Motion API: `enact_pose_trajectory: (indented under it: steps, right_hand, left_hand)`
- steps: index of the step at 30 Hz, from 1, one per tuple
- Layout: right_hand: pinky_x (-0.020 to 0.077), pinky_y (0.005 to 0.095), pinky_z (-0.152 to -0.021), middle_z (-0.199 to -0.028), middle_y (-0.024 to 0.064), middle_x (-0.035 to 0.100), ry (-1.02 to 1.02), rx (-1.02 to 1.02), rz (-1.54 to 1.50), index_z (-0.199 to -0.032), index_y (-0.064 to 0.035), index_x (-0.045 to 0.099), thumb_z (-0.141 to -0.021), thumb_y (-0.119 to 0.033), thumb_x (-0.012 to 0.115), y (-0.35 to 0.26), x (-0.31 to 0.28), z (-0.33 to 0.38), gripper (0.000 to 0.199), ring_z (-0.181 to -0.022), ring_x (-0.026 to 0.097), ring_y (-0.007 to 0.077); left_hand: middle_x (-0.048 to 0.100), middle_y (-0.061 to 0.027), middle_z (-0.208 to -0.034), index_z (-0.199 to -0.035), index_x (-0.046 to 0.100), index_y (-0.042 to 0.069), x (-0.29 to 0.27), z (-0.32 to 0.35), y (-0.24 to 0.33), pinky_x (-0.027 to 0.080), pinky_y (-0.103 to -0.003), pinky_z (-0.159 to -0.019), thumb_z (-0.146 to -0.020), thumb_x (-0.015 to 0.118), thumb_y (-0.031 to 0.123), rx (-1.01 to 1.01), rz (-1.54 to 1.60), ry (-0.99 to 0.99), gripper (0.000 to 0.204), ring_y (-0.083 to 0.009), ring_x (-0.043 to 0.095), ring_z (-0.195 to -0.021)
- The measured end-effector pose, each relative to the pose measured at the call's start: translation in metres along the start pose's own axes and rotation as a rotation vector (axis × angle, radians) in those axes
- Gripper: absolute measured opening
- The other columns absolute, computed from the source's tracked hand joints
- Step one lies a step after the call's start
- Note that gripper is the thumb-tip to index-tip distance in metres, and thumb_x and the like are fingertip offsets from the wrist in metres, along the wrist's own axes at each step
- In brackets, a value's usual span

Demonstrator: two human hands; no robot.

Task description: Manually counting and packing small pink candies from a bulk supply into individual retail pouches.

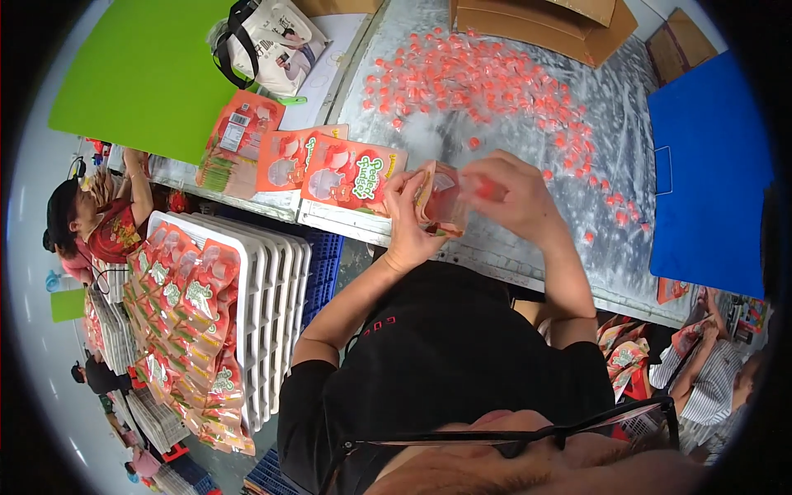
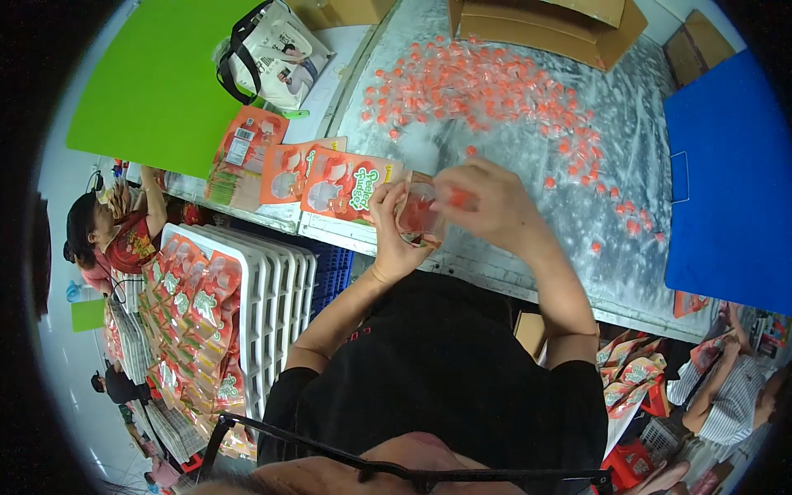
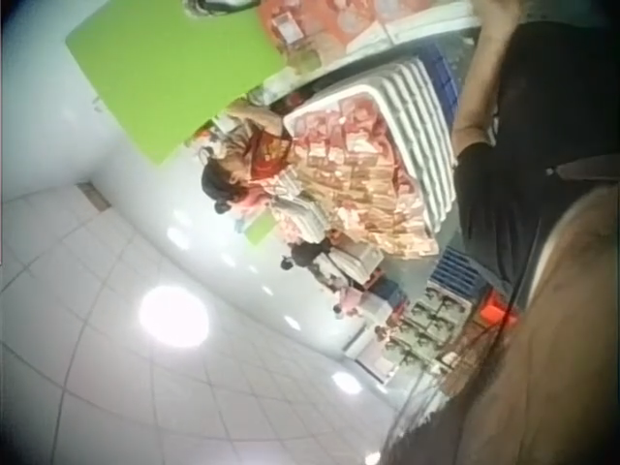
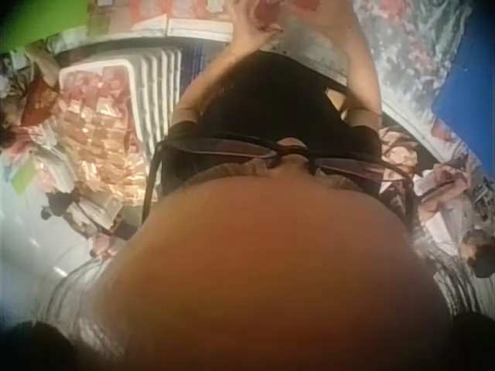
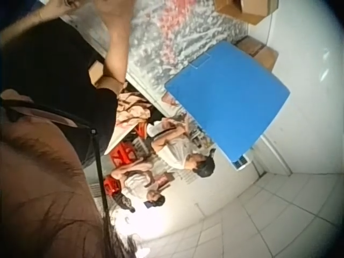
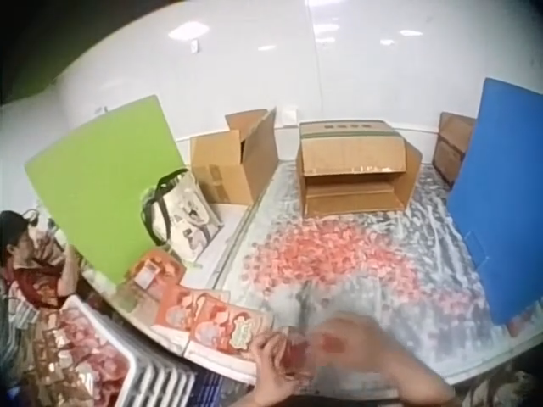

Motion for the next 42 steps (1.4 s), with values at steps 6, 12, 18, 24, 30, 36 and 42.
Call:
enact_pose_trajectory:
  steps: [6,12,18,24,30,36,42]
  right_hand:
    - [0.0559,0.0392,-0.069,-0.107,0.0146,0.065,-0.296,0.163,0.274,-0.122,-0.0076,0.061,-0.081,-0.035,0.078,-0.020,0.016,-0.026,0.052,-0.082,0.069,0.0303]
    - [0.0551,0.0352,-0.081,-0.112,0.0175,0.063,0.132,0.172,-0.041,-0.126,-0.0028,0.058,-0.093,-0.028,0.067,-0.009,0.035,-0.026,0.043,-0.094,0.068,0.0308]
    - [0.0484,0.0364,-0.097,-0.123,0.0205,0.061,0.191,0.164,-0.607,-0.129,-0.0003,0.056,-0.094,-0.016,0.063,-0.009,0.041,-0.009,0.039,-0.117,0.061,0.0318]
    - [0.0517,0.0416,-0.085,-0.101,0.0119,0.061,-0.388,-0.155,0.246,-0.111,-0.0033,0.061,-0.075,-0.008,0.070,-0.023,0.045,-0.002,0.038,-0.095,0.063,0.0318]
    - [0.0521,0.0432,-0.077,-0.093,0.0092,0.056,-0.521,-0.311,0.217,-0.096,-0.0040,0.057,-0.072,-0.004,0.067,-0.032,0.027,0.003,0.025,-0.089,0.062,0.0306]
    - [0.0554,0.0420,-0.069,-0.094,0.0128,0.065,-0.597,-0.162,0.279,-0.096,-0.0002,0.064,-0.080,-0.009,0.068,-0.017,0.059,0.019,0.018,-0.084,0.067,0.0332]
    - [0.0560,0.0457,-0.068,-0.090,0.0206,0.072,-1.160,0.007,0.231,-0.094,0.0000,0.070,-0.079,-0.009,0.069,-0.012,0.084,0.009,0.017,-0.077,0.070,0.0379]
  left_hand:
    - [0.033,-0.0204,-0.133,-0.146,0.031,0.008,0.007,-0.005,0.010,0.037,-0.050,-0.107,-0.054,0.095,0.011,0.002,-0.004,0.021,0.112,-0.0403,0.037,-0.126]
    - [0.032,-0.0215,-0.133,-0.148,0.027,0.005,0.011,-0.005,0.007,0.034,-0.050,-0.108,-0.058,0.093,0.011,-0.067,-0.002,0.040,0.112,-0.0405,0.035,-0.127]
    - [0.030,-0.0220,-0.135,-0.149,0.023,0.003,0.011,-0.007,0.003,0.033,-0.050,-0.110,-0.060,0.092,0.011,-0.149,-0.001,0.127,0.113,-0.0408,0.034,-0.129]
    - [0.029,-0.0201,-0.137,-0.150,0.021,0.001,0.010,0.007,-0.007,0.033,-0.047,-0.111,-0.052,0.097,0.017,-0.179,0.127,0.115,0.125,-0.0377,0.034,-0.130]
    - [0.037,-0.0170,-0.148,-0.153,0.023,0.001,-0.038,-0.012,-0.040,0.031,-0.046,-0.115,-0.040,0.100,0.023,-0.193,0.360,-0.159,0.138,-0.0308,0.039,-0.138]
    - [0.058,-0.0127,-0.139,-0.149,0.041,0.002,-0.010,-0.018,-0.022,0.044,-0.040,-0.110,-0.063,0.088,0.000,-0.399,0.671,-0.609,0.098,-0.0235,0.053,-0.131]
    - [0.056,-0.0140,-0.142,-0.135,0.055,-0.003,-0.011,-0.003,-0.017,0.047,-0.037,-0.106,-0.064,0.085,-0.006,-0.493,0.703,-0.548,0.078,-0.0242,0.053,-0.131]
Point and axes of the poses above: each hand's wrist, its own z-axis away from the middle knuckle, its own x-axis out of the palm, y = z × x, the point moved 5 cm from there along -z, towards the middle knuckle
